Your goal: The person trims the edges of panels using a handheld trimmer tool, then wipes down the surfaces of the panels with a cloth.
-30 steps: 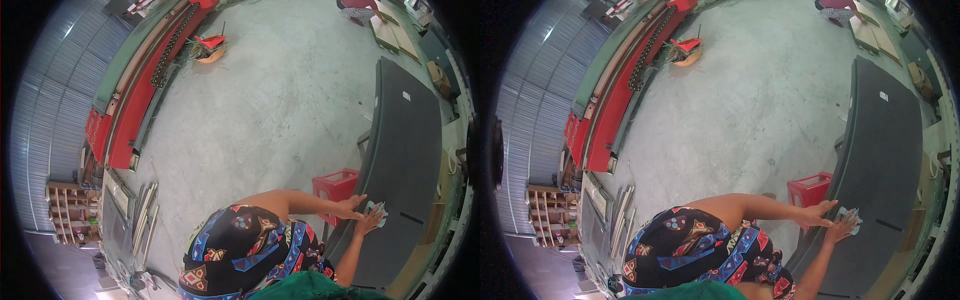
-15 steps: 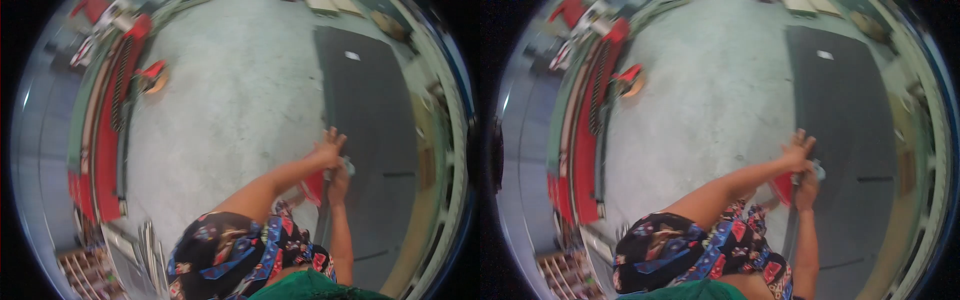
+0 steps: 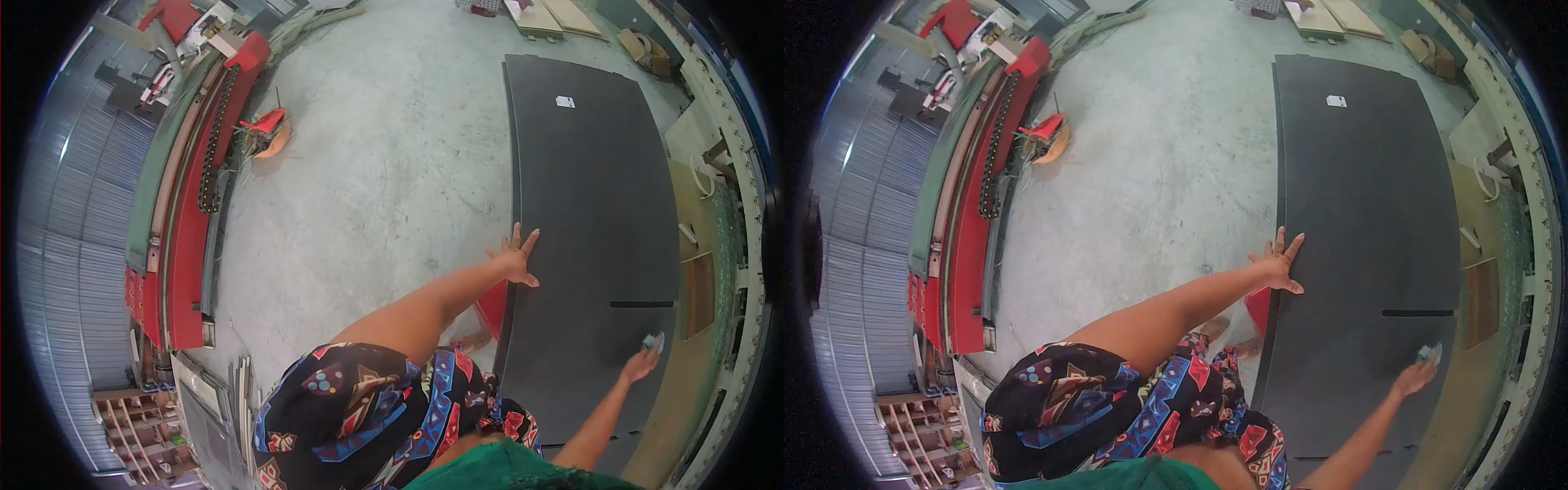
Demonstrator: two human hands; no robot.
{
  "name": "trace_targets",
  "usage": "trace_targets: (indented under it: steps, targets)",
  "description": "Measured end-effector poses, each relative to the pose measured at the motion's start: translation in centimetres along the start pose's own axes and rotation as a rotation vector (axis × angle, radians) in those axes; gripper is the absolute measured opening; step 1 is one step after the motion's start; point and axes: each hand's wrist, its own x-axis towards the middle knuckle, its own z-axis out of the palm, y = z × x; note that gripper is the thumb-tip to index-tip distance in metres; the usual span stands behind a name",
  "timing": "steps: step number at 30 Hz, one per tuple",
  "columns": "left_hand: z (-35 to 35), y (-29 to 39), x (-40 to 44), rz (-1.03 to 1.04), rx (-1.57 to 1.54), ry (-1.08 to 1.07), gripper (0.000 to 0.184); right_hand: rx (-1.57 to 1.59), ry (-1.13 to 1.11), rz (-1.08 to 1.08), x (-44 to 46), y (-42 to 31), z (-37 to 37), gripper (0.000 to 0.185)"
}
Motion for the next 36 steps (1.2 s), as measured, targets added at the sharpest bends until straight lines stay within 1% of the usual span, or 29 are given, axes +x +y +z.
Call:
trace_targets:
  steps: [1, 2, 3, 4, 7, 9, 10, 11, 13, 15, 17, 19, 20, 22, 23, 25, 26, 27, 28, 29, 31, 32, 33, 34, 35, 36]
  targets:
    - [-0.1, 0.1, -0.1, 0.003, 0.002, -0.007, 0.127, -0.043, -0.048, 0.103, 0.8, 1.5, -0.2, 0.043]
    - [-0.1, 0.0, -0.1, 0.001, 0.003, -0.007, 0.127, -0.041, -0.05, 0.104, 1.4, 1.7, -0.3, 0.043]
    - [0.0, -0.1, 0.0, 0.003, 0.0, 0.0, 0.127, -0.214, -0.16, 0.242, 2.2, 1.9, -0.1, 0.044]
    - [-0.4, -3.2, -2.0, 0.024, -0.009, 0.004, 0.128, -0.397, -0.256, 0.385, 0.1, -0.2, -1.6, 0.046]
    - [-0.9, -3.0, -2.3, 0.015, -0.005, -0.004, 0.128, -0.479, -0.296, 0.381, 1.6, -5.1, -2.7, 0.05]
    - [-0.8, -2.9, -2.2, 0.02, 0.005, -0.002, 0.128, -0.489, -0.235, 0.122, 2.6, -3.2, 1.3, 0.05]
    - [-0.7, -2.9, -2.1, 0.019, 0.003, 0.012, 0.128, -0.447, -0.217, 0.046, 2.6, -5.2, 1.2, 0.05]
    - [-0.8, -2.7, -2.0, 0.026, 0.011, 0.005, 0.128, -0.405, -0.198, -0.032, 2.4, -8.7, 0.5, 0.051]
    - [-0.8, -2.7, -1.9, 0.017, 0.006, 0.007, 0.128, -0.4, -0.183, -0.081, 1.1, -13.2, 1.6, 0.051]
    - [-0.9, -2.7, -1.8, 0.024, 0.013, 0.003, 0.128, -0.282, -0.116, -0.068, -1.6, -16.9, 1.6, 0.051]
    - [-0.8, -2.7, -1.6, 0.037, 0.026, -0.004, 0.128, -0.148, -0.052, -0.197, -4.6, -18.4, 1.0, 0.052]
    - [-0.6, -2.8, -1.3, 0.017, 0.03, 0.012, 0.129, -0.04, -0.119, -0.26, -7.4, -20.8, -1.2, 0.053]
    - [-0.6, -2.9, -1.2, 0.033, 0.044, -0.002, 0.129, -0.052, -0.115, -0.237, -8.6, -21.4, -1.6, 0.053]
    - [-0.6, -3.0, -1.0, 0.035, 0.039, 0.024, 0.131, 0.078, -0.141, -0.295, -11.3, -22.3, -2.0, 0.052]
    - [0.1, -4.1, 0.1, 0.065, 0.067, -0.006, 0.131, 0.092, -0.185, -0.326, -12.4, -23.2, -2.6, 0.051]
    - [2.1, -6.7, 3.2, 0.216, 0.091, 0.171, 0.132, 0.152, -0.285, -0.354, -14.7, -25.4, -4.0, 0.048]
    - [2.2, -7.2, 3.5, 0.222, 0.107, 0.158, 0.133, 0.202, -0.337, -0.355, -16.2, -26.4, -4.3, 0.047]
    - [2.1, -7.5, 3.8, 0.231, 0.125, 0.142, 0.134, 0.257, -0.411, -0.412, -17.6, -27.1, -4.1, 0.046]
    - [2.1, -7.7, 3.9, 0.296, 0.138, 0.157, 0.134, 0.371, -0.405, -0.471, -19.1, -27.9, -3.9, 0.046]
    - [2.1, -7.8, 4.0, 0.36, 0.144, 0.175, 0.134, 0.405, -0.437, -0.528, -19.9, -29.1, -4.6, 0.043]
    - [1.6, -7.0, 3.6, 0.352, 0.151, 0.114, 0.135, 0.705, -0.49, -0.621, -21.7, -30.4, -4.1, 0.029]
    - [0.9, -6.9, 2.7, 0.385, 0.172, 0.084, 0.135, 0.678, -0.4, -0.701, -22.8, -31.9, -4.4, 0.026]
    - [0.4, -6.4, 1.9, 0.322, 0.12, 0.062, 0.135, 0.667, -0.385, -0.671, -22.7, -32.2, -4.5, 0.026]
    - [0.1, -5.9, 1.4, 0.253, 0.066, 0.047, 0.135, 0.786, -0.487, -0.731, -22.5, -32.4, -4.5, 0.023]
    - [0.2, -5.9, 1.4, 0.265, 0.081, 0.038, 0.135, 0.908, -0.591, -0.798, -22.2, -32.4, -4.6, 0.02]
    - [0.2, -6.0, 1.4, 0.275, 0.067, 0.041, 0.137, 0.93, -0.577, -0.744, -21.0, -32.0, -4.7, 0.027]
